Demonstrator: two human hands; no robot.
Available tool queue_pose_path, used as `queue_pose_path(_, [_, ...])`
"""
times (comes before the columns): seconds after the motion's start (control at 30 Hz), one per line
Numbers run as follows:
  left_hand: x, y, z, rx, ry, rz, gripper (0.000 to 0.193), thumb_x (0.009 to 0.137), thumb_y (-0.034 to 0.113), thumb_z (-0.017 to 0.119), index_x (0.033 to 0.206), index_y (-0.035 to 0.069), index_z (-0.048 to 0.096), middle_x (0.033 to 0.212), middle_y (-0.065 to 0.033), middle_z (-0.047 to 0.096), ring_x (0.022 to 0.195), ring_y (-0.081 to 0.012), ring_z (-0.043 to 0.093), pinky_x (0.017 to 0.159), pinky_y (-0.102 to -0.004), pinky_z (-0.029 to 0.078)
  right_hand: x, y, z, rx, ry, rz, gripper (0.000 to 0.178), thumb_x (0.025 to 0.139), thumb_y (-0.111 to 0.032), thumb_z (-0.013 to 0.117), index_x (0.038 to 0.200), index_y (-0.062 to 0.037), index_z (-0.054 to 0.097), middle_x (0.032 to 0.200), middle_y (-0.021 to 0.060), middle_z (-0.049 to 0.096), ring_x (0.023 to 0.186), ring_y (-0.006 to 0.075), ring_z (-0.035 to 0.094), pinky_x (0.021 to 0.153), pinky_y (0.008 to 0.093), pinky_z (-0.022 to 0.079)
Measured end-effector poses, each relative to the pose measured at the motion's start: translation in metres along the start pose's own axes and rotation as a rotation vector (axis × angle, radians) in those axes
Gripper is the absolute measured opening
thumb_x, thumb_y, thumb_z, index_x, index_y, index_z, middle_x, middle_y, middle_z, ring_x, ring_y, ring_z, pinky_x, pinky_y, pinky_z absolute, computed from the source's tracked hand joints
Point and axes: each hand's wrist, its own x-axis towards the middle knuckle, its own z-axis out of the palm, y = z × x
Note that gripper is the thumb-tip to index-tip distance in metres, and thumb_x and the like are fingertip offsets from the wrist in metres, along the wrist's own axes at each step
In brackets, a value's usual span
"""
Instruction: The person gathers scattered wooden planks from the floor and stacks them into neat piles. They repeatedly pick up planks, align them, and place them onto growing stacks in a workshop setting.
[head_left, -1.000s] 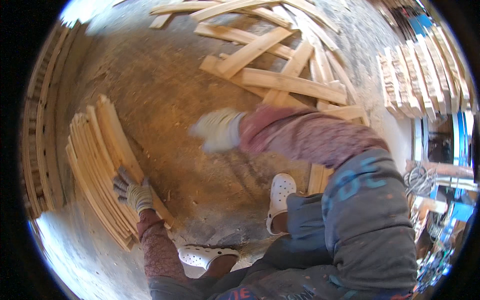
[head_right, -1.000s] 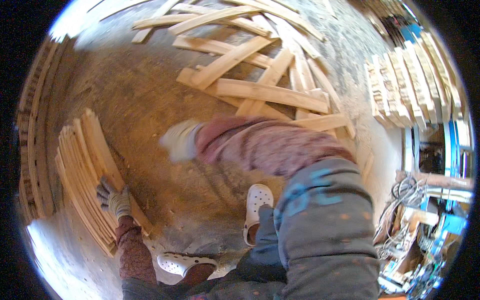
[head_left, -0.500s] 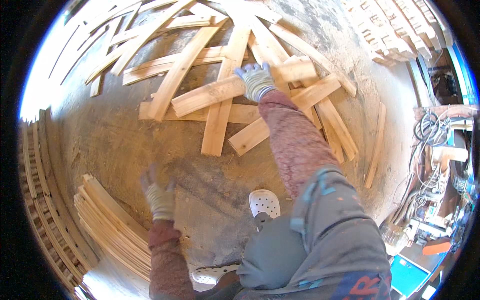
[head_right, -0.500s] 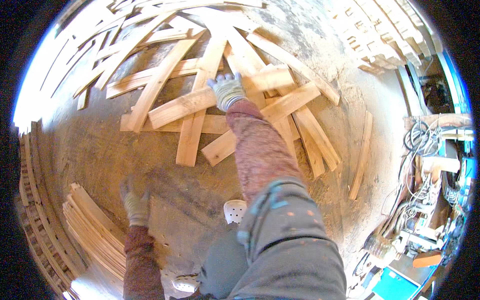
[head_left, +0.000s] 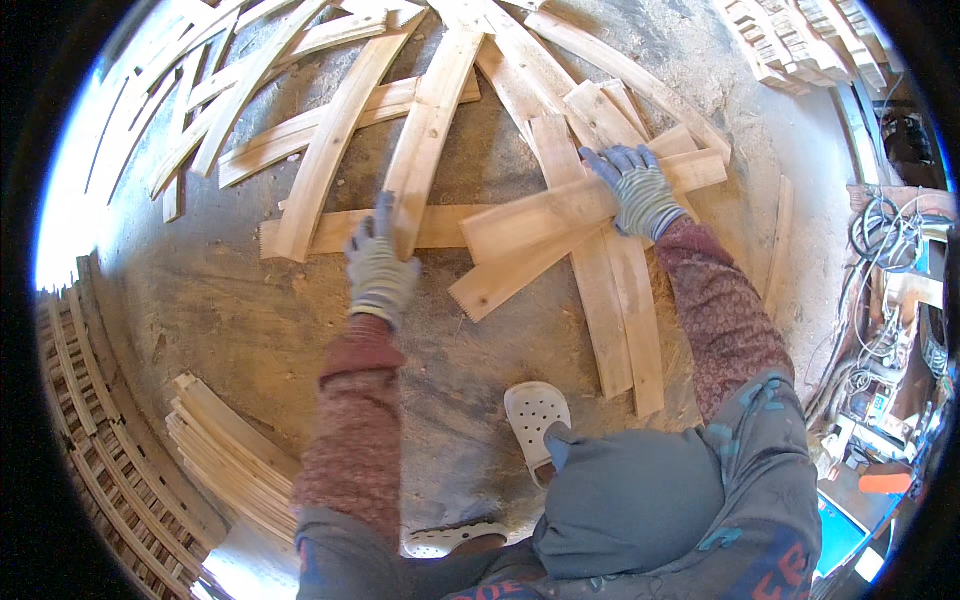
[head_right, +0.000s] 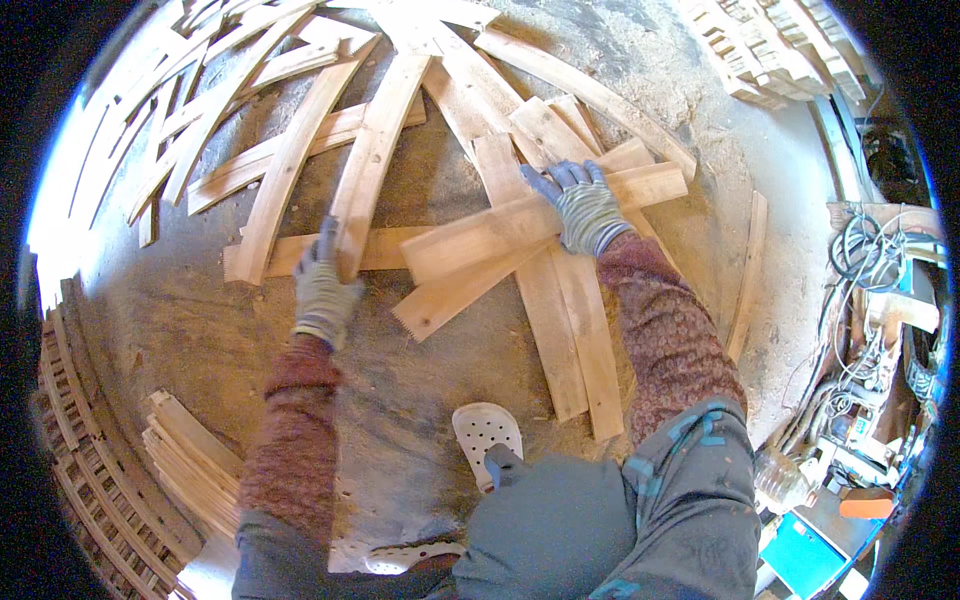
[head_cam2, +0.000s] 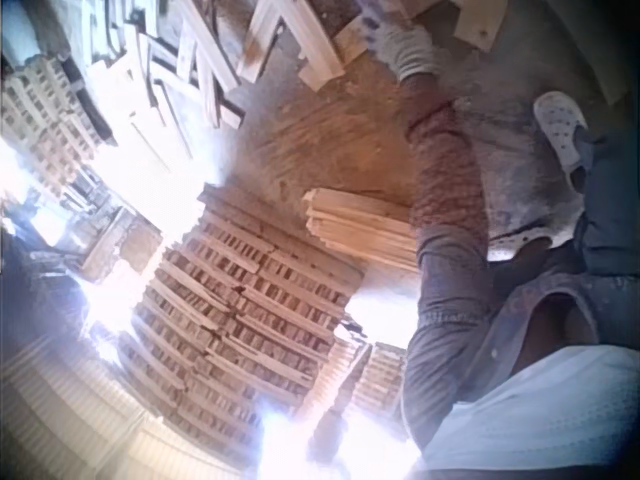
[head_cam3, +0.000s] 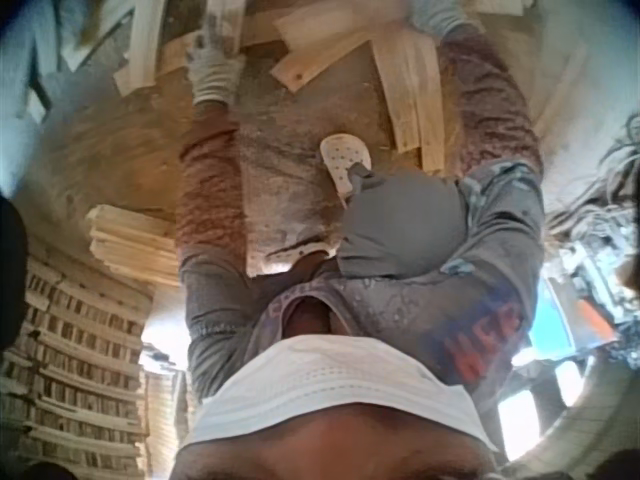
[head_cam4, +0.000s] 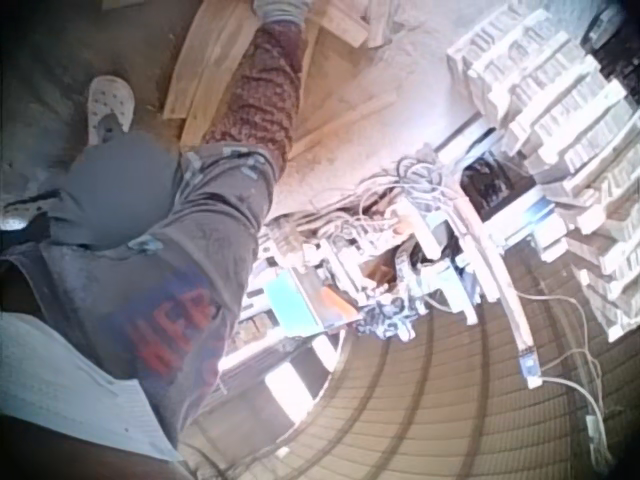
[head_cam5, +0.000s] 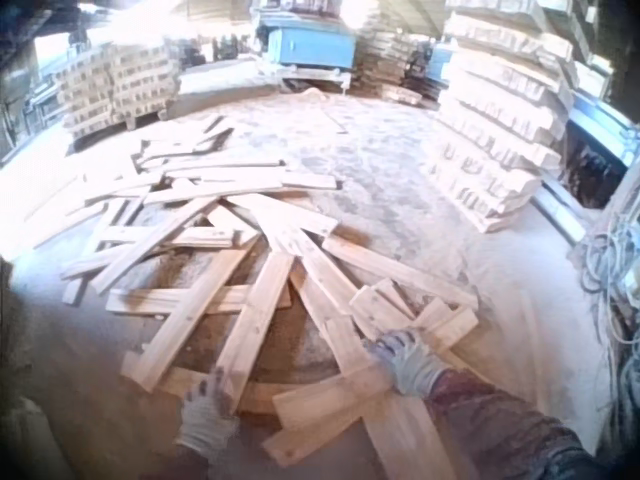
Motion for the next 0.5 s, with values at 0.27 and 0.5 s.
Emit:
queue_pose_path(0.27, [0.096,-0.128,-0.093,0.183,0.185,0.252,0.111,0.071,0.012,0.089,0.163,0.03,0.029,0.156,-0.0146,0.047,0.137,-0.0408,0.05,0.119,-0.0511,0.038,-0.043,0.063,-0.003,0.285,0.012,0.351,0.106,0.064,-0.044,0.091,0.155,-0.0192,0.042,0.152,0.0166,0.046,0.14,0.0377,0.045,0.119,0.0546,0.034])
queue_pose_path(0.5, [0.11,-0.097,-0.072,0.133,0.108,0.015,0.109,0.076,0.021,0.091,0.163,0.032,0.026,0.154,-0.0174,0.049,0.141,-0.0388,0.049,0.115,-0.0511,0.045,-0.071,0.079,0.049,0.639,0.004,0.665,0.113,0.067,-0.035,0.091,0.16,-0.0103,0.032,0.15,0.0259,0.052,0.136,0.0401,0.053,0.114,0.0439,0.044])
